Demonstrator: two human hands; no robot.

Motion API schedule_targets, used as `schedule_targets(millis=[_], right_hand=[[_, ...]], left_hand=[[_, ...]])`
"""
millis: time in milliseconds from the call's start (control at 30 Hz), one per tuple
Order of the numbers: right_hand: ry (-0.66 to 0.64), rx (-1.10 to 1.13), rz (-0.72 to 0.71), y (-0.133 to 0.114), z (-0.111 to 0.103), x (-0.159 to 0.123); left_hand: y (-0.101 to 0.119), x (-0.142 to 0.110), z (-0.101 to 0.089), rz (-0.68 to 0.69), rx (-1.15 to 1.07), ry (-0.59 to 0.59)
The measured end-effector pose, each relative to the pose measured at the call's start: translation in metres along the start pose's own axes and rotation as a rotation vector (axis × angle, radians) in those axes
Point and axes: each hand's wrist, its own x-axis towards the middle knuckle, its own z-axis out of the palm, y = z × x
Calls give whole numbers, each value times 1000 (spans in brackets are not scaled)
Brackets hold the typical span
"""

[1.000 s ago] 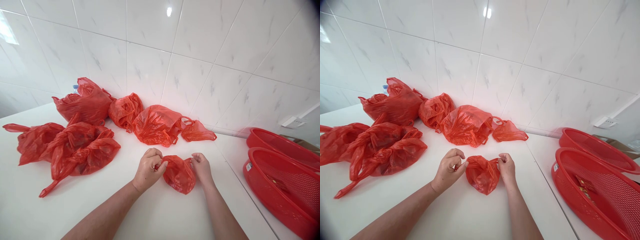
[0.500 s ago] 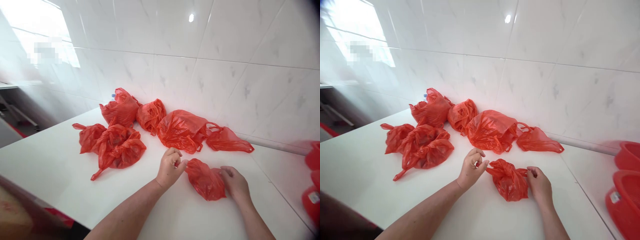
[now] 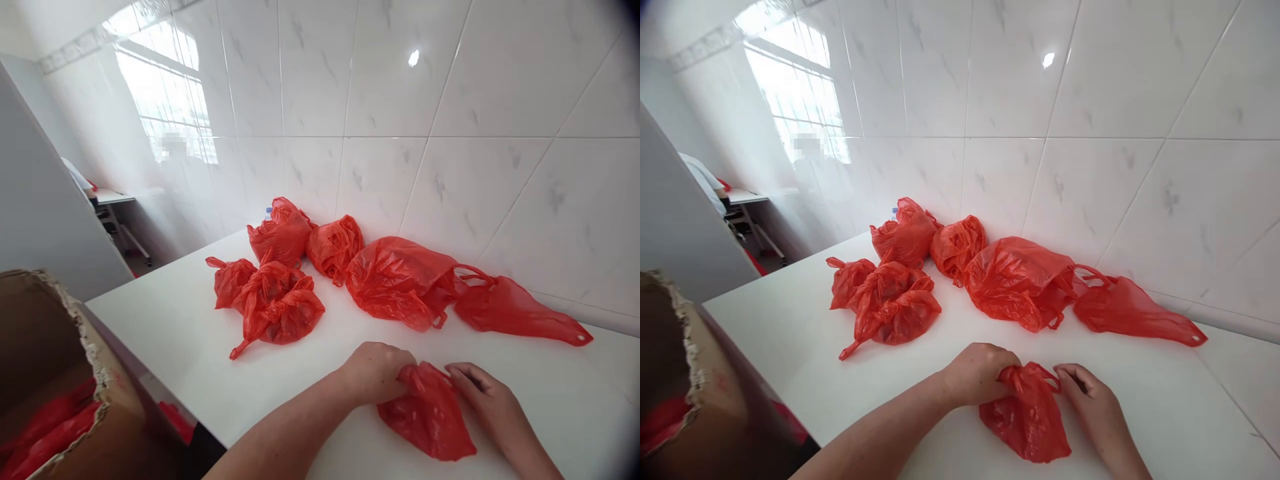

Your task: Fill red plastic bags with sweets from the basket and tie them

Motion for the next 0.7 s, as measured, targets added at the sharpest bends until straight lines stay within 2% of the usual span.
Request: schedule_targets(millis=[167,267,367,433,533,633,700], right_hand=[[-25,-107,8,17,1,12],[-83,-143,18,18,4,12],[-118,-179,28,16,5,10],[-119,-192,36,15,5,9],[-114,-204,20,15,4,7],[-105,-208,4,15,4,7],[-105,-214,4,15,4,7]], left_hand=[[-12,-40,-53,-274,100,171],[-30,-65,-83,-364,308,362],[-52,-82,-102,-547,524,477],[-65,-89,-109,-670,542,469],[-78,-95,-112,-770,379,342],[-78,-97,-114,-749,202,216],[-75,-97,-118,-701,209,191]])
